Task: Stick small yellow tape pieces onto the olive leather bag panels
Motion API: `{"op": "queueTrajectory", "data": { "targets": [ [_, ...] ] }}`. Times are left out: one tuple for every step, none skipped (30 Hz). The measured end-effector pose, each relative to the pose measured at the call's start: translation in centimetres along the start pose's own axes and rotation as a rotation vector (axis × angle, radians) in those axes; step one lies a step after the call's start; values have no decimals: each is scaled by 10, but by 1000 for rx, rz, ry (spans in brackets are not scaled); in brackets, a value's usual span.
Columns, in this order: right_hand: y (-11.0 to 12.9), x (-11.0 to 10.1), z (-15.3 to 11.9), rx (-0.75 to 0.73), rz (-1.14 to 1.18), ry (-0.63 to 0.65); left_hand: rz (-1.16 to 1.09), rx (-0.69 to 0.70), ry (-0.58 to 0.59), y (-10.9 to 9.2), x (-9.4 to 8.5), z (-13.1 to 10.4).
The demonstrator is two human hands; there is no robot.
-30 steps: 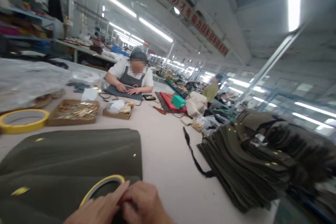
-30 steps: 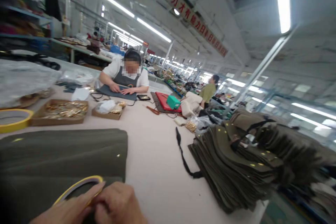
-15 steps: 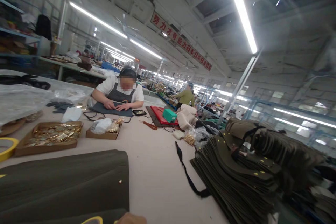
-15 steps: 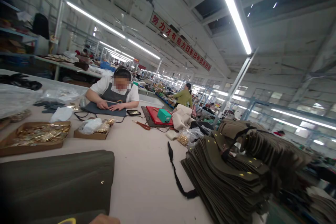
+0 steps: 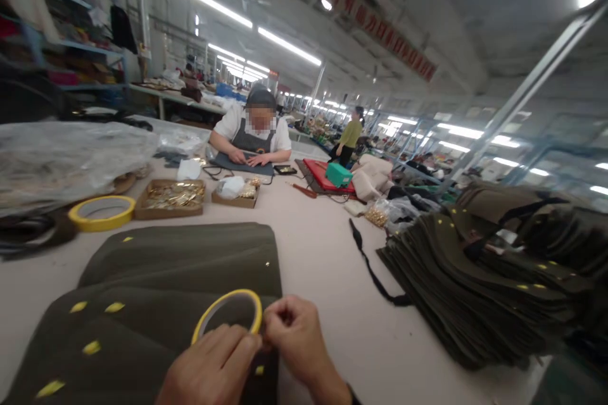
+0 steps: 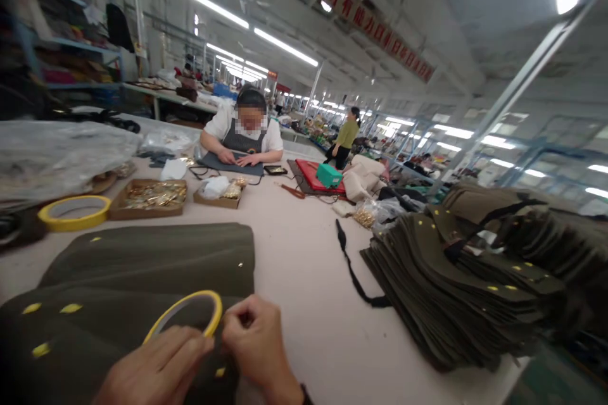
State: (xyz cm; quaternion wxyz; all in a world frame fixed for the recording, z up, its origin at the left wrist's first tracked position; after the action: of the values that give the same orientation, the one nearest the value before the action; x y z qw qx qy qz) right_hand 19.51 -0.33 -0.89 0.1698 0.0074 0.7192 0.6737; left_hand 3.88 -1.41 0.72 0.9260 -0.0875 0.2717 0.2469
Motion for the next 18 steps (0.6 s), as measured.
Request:
{"op": "queueTrajectory", "data": {
  "targets": [
    [-4,-3,6,87,87,46,12,-33,107,2,-2,3],
    [-7,-9,12,130,148,49,35,-77,206,7,-2,7],
    [-10,-15,19,133,183,29,61,-98,279,12,-1,10],
    [-12,-21,24,119,199,16,88,-114,345,18,2,12],
    [-15,-26,30,103,197,5,111,-121,416,24,6,14],
    [-18,-29,34,87,187,2,132,-129,481,30,12,14],
    [-21,-31,37,77,173,8,146,-137,540,34,17,13],
    [-24,-30,39,72,159,21,155,-144,590,38,23,12],
    [-27,-28,41,73,149,38,161,-154,626,41,28,11],
    [-30,-26,43,77,141,58,167,-161,649,42,32,9],
    [-33,-23,45,84,131,79,174,-169,661,43,35,8],
    [-36,-20,46,93,120,100,182,-174,667,44,38,6],
    [-39,-18,47,105,110,121,187,-179,671,45,39,5],
    [-41,-17,49,118,102,142,186,-183,674,45,40,4],
    [-43,-16,50,130,101,161,178,-188,675,46,40,4],
    [-44,-17,50,141,104,179,161,-194,674,46,40,2],
    [-44,-17,51,149,110,197,141,-202,672,46,39,1],
    [-44,-18,51,153,115,215,120,-212,669,46,38,0]
  ]
}}
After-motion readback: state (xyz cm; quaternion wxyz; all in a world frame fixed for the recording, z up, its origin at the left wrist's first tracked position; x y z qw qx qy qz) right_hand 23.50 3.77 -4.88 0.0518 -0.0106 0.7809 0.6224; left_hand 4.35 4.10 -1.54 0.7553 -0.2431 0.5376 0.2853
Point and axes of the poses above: each hand's wrist, its own z-axis towards the middle knuckle, its own x-axis out of the palm, y = z × x, the point moved 4 cm from there along z, towards the middle knuckle, and after that the axes turned 6 degrees about x, right-handed, at the moved point
